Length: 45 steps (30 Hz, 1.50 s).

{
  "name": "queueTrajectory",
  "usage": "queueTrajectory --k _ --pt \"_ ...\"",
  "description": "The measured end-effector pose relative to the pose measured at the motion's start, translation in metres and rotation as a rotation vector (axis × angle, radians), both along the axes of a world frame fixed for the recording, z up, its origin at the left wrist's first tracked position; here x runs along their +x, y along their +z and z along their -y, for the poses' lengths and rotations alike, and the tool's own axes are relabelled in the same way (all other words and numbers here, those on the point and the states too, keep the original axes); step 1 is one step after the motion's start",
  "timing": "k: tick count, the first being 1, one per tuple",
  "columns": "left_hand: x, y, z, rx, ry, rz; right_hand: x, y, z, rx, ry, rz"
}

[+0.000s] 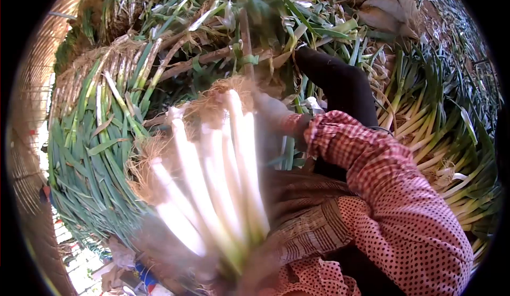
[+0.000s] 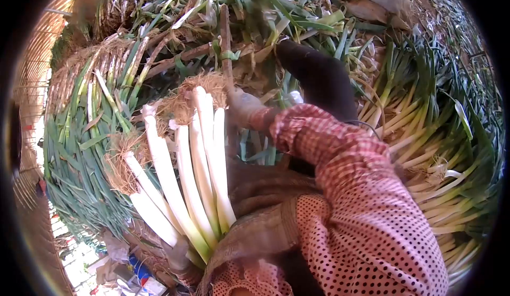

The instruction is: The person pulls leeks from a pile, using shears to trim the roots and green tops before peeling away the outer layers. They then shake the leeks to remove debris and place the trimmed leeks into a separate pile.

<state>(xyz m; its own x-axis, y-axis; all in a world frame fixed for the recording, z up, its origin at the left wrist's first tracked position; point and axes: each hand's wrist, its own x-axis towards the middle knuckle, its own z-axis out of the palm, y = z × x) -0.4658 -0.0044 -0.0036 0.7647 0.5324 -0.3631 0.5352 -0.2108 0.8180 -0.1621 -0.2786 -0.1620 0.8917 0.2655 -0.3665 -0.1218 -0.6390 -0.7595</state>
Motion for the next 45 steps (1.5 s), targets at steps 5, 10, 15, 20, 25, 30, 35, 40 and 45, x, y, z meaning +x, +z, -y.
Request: queueTrajectory --k 5,10,15,20,25,30,35,40,45 --pt "-0.001 0.009 0.011 0.010 -0.035 0.008 0.043 -0.009 0.035 -0.018 0.009 0.116" --pt "0.010 0.009 0.022 -0.013 -0.071 -0.009 0.105 0.012 0.071 -0.253 -0.172 0.305" --pt "0.021 0.012 0.032 -0.022 -0.080 -0.068 0.152 0.095 0.118 -0.208 -0.141 0.454" --pt "0.022 0.006 0.028 -0.023 -0.158 0.019 0.017 0.203 0.013 -0.209 0.715 0.495" --pt "0.020 0.006 0.026 -0.002 -0.238 0.036 0.016 0.136 -0.052 -0.407 0.731 0.522" --pt "0.023 0.013 0.027 -0.037 -0.200 -0.053 0.090 0.119 -0.047 -0.371 0.341 0.340" --pt "0.028 0.019 0.034 -0.044 -0.175 -0.045 0.092 0.097 -0.054 -0.357 0.295 0.314" --pt "0.023 0.009 0.022 0.008 -0.203 -0.033 0.093 0.093 -0.067 -0.252 0.155 0.178" --pt "0.009 0.010 0.028 -0.084 -0.069 0.010 0.168 0.113 0.026 -0.315 -0.033 0.276"
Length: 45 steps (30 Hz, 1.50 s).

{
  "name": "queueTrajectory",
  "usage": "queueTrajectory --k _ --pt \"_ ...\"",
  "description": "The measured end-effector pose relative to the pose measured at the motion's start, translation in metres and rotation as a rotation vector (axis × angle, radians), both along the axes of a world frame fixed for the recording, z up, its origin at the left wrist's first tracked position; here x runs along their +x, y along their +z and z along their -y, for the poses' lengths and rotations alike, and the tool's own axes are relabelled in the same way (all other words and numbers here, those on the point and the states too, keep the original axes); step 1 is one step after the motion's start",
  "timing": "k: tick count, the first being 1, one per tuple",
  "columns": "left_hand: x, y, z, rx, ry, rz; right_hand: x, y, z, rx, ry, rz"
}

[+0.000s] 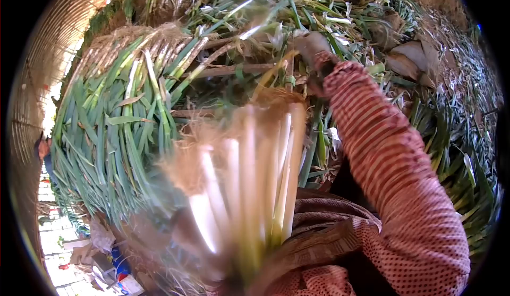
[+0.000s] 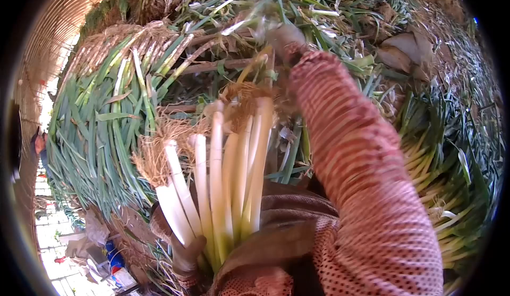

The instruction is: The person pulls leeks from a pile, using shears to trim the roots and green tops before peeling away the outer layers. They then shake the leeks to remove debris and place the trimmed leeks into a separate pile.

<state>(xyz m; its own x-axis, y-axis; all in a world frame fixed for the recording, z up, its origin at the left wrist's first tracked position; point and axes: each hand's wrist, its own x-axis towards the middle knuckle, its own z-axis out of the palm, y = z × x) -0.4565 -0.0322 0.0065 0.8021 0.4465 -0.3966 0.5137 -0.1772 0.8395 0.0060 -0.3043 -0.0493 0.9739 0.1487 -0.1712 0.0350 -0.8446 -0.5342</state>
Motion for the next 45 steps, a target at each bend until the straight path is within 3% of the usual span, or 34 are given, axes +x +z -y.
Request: queueTrajectory --k 2,3,4,7,9,11,13,16,17,18,19,21,22,24,25,26,28,31,34,37,38,40,42,43,45 --pt "0.000 0.008 0.005 -0.104 0.032 -0.006 -0.018 0.019 0.034 0.102 -0.040 -0.017" --pt "0.003 0.010 0.005 -0.162 0.038 -0.009 -0.018 -0.007 0.046 -0.114 0.185 0.166" --pt "0.000 0.002 0.003 -0.126 0.067 0.025 -0.017 -0.043 0.056 -0.151 0.283 0.425" --pt "-0.001 0.001 -0.007 -0.040 -0.029 -0.013 -0.045 -0.064 0.052 0.275 0.057 0.236" --pt "-0.011 -0.024 -0.032 0.038 -0.145 0.025 -0.078 -0.040 0.038 0.468 -0.058 0.007" --pt "-0.006 -0.022 -0.031 0.035 -0.147 0.016 -0.096 -0.025 0.028 0.421 0.235 -0.083" --pt "0.001 -0.017 -0.025 0.030 -0.139 0.013 -0.112 -0.007 0.010 0.072 0.649 0.112" --pt "0.003 -0.011 -0.017 0.029 -0.138 0.007 -0.067 -0.037 0.013 -0.188 0.268 0.013" --pt "0.003 -0.011 -0.017 0.028 -0.145 0.007 -0.056 -0.015 0.025 -0.165 -0.039 -0.012" --pt "0.002 -0.010 -0.016 0.025 -0.138 0.010 -0.035 -0.038 0.054 0.098 -0.334 -0.005" --pt "0.002 -0.012 -0.020 0.035 -0.156 0.001 -0.027 -0.068 0.071 0.197 -0.539 0.202" --pt "0.001 -0.015 -0.022 0.027 -0.185 -0.016 -0.062 -0.086 0.074 0.382 -0.343 0.086" --pt "0.002 -0.018 -0.024 0.022 -0.203 -0.017 -0.080 -0.117 0.075 0.425 -0.056 0.095" --pt "0.001 -0.031 -0.042 0.003 -0.249 -0.003 -0.128 -0.163 0.044 0.922 -0.363 -0.839" --pt "-0.002 -0.033 -0.045 -0.006 -0.259 -0.005 -0.149 -0.176 0.024 1.066 -0.476 -1.030" --pt "-0.004 -0.018 -0.026 0.112 -0.155 -0.047 -0.164 -0.182 0.008 1.192 -0.519 -1.077" --pt "0.018 -0.001 0.000 0.168 -0.188 0.069 -0.183 -0.184 -0.016 1.394 -0.588 -1.065" --pt "0.070 0.019 0.035 0.253 -0.245 0.268 -0.185 -0.159 -0.020 1.610 -0.653 -0.875" --pt "0.112 0.022 0.042 0.001 -0.428 0.163 -0.174 -0.099 0.028 1.746 -0.636 -0.579" --pt "0.134 0.014 0.085 0.131 -0.789 0.398 -0.177 -0.011 0.122 1.793 -0.597 -0.209" --pt "0.136 0.009 0.106 0.008 -0.889 0.441 -0.183 0.021 0.156 1.785 -0.586 -0.089" --pt "0.149 0.010 0.137 -0.021 -1.147 0.389 -0.202 0.088 0.215 1.729 -0.589 0.118" --pt "0.161 0.013 0.163 0.135 -1.400 0.150 -0.218 0.148 0.241 1.623 -0.659 0.226" --pt "0.161 0.011 0.179 0.208 -1.496 0.014 -0.217 0.156 0.273 1.418 -0.297 0.241" --pt "0.158 0.010 0.206 0.324 -1.607 -0.001 -0.210 0.163 0.253 1.072 -0.003 0.161"
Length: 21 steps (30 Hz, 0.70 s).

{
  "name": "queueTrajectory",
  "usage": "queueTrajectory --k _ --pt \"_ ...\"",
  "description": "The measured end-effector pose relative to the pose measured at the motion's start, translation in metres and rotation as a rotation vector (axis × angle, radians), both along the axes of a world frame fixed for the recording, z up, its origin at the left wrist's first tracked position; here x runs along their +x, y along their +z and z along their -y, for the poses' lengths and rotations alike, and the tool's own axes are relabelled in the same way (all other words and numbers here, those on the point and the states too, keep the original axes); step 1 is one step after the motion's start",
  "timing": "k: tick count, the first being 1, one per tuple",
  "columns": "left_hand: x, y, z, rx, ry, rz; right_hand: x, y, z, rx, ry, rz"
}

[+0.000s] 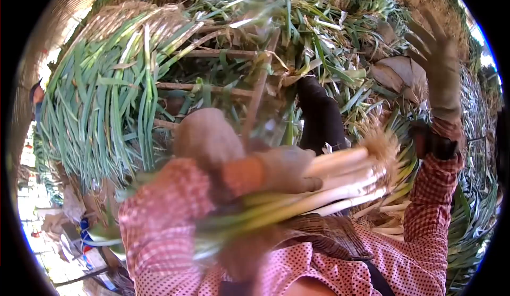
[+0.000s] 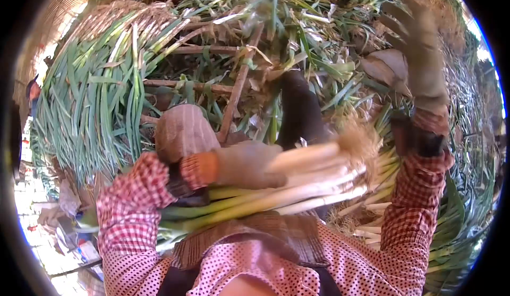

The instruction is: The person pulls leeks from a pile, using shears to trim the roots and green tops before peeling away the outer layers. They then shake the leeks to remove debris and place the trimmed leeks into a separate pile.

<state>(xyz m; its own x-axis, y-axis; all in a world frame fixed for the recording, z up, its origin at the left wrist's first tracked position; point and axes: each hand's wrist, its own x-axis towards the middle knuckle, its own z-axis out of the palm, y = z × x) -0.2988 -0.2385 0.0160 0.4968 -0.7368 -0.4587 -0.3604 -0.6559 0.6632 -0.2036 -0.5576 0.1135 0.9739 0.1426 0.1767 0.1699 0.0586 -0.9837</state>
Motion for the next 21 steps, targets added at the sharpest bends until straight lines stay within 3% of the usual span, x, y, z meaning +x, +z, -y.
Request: queueTrajectory --k 3,4,6,8,11,12,14,18,21 --pt "0.007 0.039 0.005 0.163 -0.109 0.099 0.014 -0.038 -0.087 -0.434 0.576 -0.089" --pt "0.007 0.067 0.000 0.279 -0.116 0.114 0.011 -0.060 -0.120 -0.507 0.795 -0.117" --pt "0.007 0.115 -0.046 0.250 -0.171 0.376 -0.008 -0.108 -0.178 -0.585 1.189 -0.183" --pt "-0.038 0.179 -0.100 0.188 0.252 0.356 -0.032 -0.138 -0.209 -0.558 1.445 -0.297" --pt "-0.137 0.184 -0.183 -0.323 0.358 0.058 -0.030 -0.166 -0.227 -0.398 1.583 -0.646" --pt "-0.165 0.169 -0.196 -0.432 0.373 -0.183 -0.032 -0.164 -0.228 -0.190 1.532 -0.949" --pt "-0.242 0.139 -0.187 -0.147 0.743 -0.008 -0.021 -0.195 -0.236 -0.068 1.645 -1.305" --pt "-0.315 0.083 -0.166 0.022 1.240 -0.149 -0.032 -0.182 -0.269 -0.148 1.642 -1.322" --pt "-0.316 0.070 -0.169 0.023 1.398 -0.108 -0.050 -0.137 -0.280 -0.125 1.676 -1.221"
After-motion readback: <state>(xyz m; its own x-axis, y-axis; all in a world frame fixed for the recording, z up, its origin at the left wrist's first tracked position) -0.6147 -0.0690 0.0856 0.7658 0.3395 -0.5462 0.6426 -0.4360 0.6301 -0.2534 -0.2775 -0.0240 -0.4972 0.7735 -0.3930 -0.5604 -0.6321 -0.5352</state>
